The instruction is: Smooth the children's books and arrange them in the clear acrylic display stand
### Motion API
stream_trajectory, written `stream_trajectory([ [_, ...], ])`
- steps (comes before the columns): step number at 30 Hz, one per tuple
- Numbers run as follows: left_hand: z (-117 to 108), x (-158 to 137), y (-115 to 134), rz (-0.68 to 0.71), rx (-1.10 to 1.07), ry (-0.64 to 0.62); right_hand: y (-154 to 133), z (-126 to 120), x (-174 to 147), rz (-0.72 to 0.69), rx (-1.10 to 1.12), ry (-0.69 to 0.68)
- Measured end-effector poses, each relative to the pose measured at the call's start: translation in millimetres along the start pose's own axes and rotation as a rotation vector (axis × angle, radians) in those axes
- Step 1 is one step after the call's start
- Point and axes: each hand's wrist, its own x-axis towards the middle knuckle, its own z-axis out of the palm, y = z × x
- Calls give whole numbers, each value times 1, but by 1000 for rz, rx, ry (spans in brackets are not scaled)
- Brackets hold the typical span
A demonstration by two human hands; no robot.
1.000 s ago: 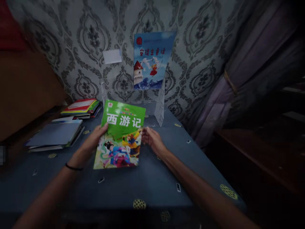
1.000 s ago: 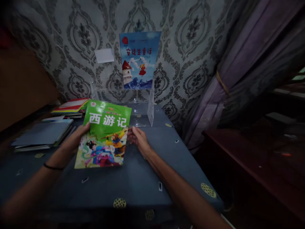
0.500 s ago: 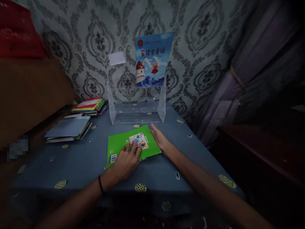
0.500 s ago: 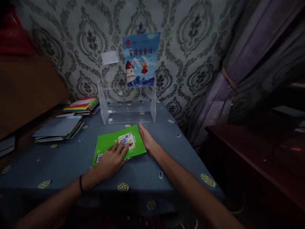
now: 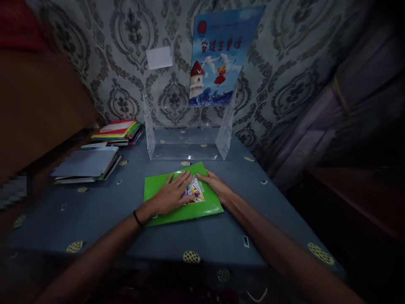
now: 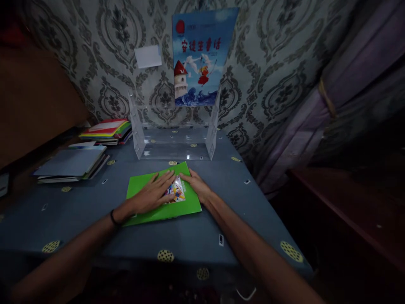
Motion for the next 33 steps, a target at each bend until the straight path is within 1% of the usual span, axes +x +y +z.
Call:
stream_trajectory([
  [2, -5, 14, -10, -28, 39, 2, 0, 0, 1, -1, -9, -4],
  [4, -7, 23, -15, -56, 51, 31, 1, -1, 1, -6, -23, 1],
  [6, -8, 26, -17, -87, 48, 58, 1, -1, 1, -12, -30, 15],
  [8, -7, 23, -19, -121, 54, 75, 2, -2, 2, -16, -32, 24],
  [11, -3, 6, -27, -180, 97, 99, 3, -4, 4, -10, -34, 25],
  [17, 6, -41, -48, -360, 180, 183, 1, -1, 7, 14, -30, 31],
  [21, 7, -52, -43, -456, 165, 183, -1, 3, 8, 13, -29, 38],
  [24, 5, -53, -36, -475, 213, 176, -1, 4, 8, 9, -33, 44],
  [29, 0, -49, -29, -439, 340, 147, -1, 2, 10, 13, -20, 32],
  [31, 1, -41, -25, -418, 334, 129, -1, 2, 11, 20, -9, 30],
  [33, 5, -26, -18, -383, 299, 125, 0, 1, 12, 32, 4, 33],
])
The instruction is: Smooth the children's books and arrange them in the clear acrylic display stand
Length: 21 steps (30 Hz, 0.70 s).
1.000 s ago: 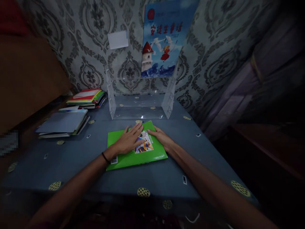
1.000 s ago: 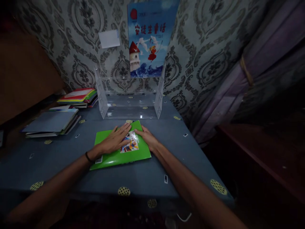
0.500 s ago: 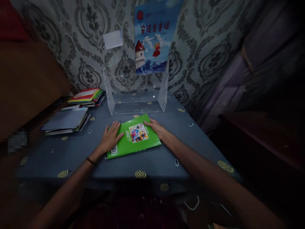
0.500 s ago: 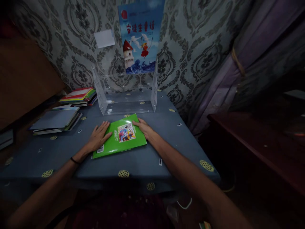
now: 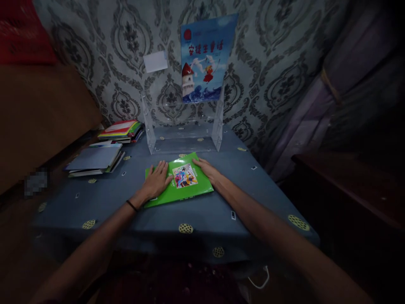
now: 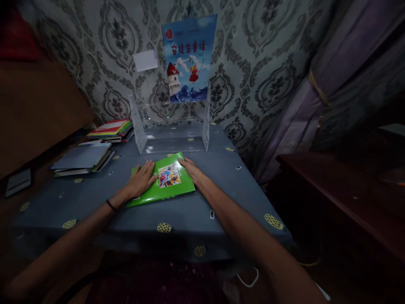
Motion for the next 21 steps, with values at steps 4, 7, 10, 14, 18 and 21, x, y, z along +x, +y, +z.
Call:
stream_trajectory([
  [4, 3, 22, 39, 146, -101, 15, -1, 1, 1, 79, 15, -19],
  [7, 0, 27, 67, 292, -146, 10, -4, 2, -3, 127, 24, -32],
  [10, -4, 23, 81, 395, -166, 15, -6, 2, -8, 181, 32, -17],
  [14, -7, 13, 81, 488, -181, 10, -7, 3, -12, 162, 21, 28],
  [18, -6, 0, 74, 542, -153, 15, -5, 1, -8, 46, 41, 63],
  [21, -4, -13, 68, 534, -83, 15, -2, -2, -6, 7, 59, 78],
])
